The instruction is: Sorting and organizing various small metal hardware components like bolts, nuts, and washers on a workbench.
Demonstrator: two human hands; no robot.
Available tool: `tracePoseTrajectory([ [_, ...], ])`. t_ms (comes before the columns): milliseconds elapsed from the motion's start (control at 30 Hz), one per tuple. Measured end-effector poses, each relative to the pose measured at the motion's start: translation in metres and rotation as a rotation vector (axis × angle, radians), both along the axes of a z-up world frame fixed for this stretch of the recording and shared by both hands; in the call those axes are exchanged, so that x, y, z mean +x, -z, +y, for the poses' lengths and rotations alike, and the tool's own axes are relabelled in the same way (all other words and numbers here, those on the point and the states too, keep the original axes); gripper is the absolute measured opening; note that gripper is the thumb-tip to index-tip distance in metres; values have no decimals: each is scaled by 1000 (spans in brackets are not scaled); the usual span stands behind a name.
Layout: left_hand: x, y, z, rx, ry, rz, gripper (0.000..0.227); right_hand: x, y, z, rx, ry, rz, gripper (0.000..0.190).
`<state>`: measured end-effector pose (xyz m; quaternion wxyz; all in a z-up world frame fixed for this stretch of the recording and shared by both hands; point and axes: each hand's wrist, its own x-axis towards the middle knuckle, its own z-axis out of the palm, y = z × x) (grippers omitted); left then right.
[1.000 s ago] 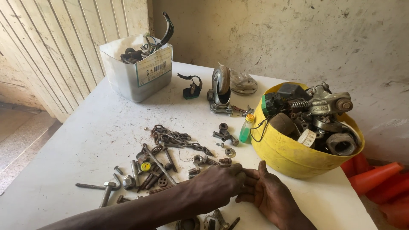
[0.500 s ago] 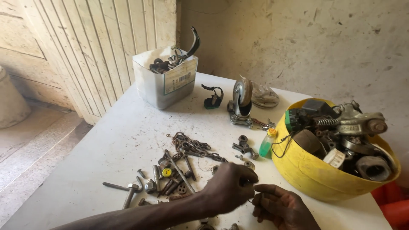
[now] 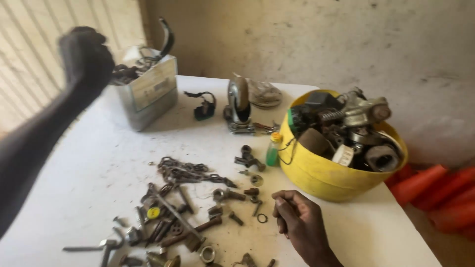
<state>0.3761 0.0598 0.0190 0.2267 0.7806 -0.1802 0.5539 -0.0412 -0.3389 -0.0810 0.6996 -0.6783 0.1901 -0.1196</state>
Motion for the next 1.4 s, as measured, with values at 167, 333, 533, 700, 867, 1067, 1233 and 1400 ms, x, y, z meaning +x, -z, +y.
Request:
tracePoseTrajectory([
  [167, -1, -6, 8, -114, 24, 689, 10, 8, -14, -2, -342, -86, 146, 28],
  [333, -18, 12, -11, -153, -33, 628, 17, 17, 6, -15, -633, -167, 47, 44],
  [533, -97, 37, -45, -45, -27, 19, 17, 40, 25, -18, -1079, -216, -235, 49],
  [700, -217, 63, -123, 202, 268, 11, 16, 63, 33, -18, -1389, -248, -206, 44],
  [867, -275, 78, -178, 496, 683, 521, 43, 66, 40, -19, -1429, -224, -178, 27],
  [1067, -260, 99, -238, 531, 565, 957, 55, 66, 40, -21, -1333, -207, -151, 22],
  [1233, -252, 120, -256, 551, 496, 986, 31, 67, 45, -25, -1324, -188, -158, 16],
  [1400, -270, 101, -234, 349, 623, 890, 29, 61, 23, -22, -1051, -219, -119, 26],
])
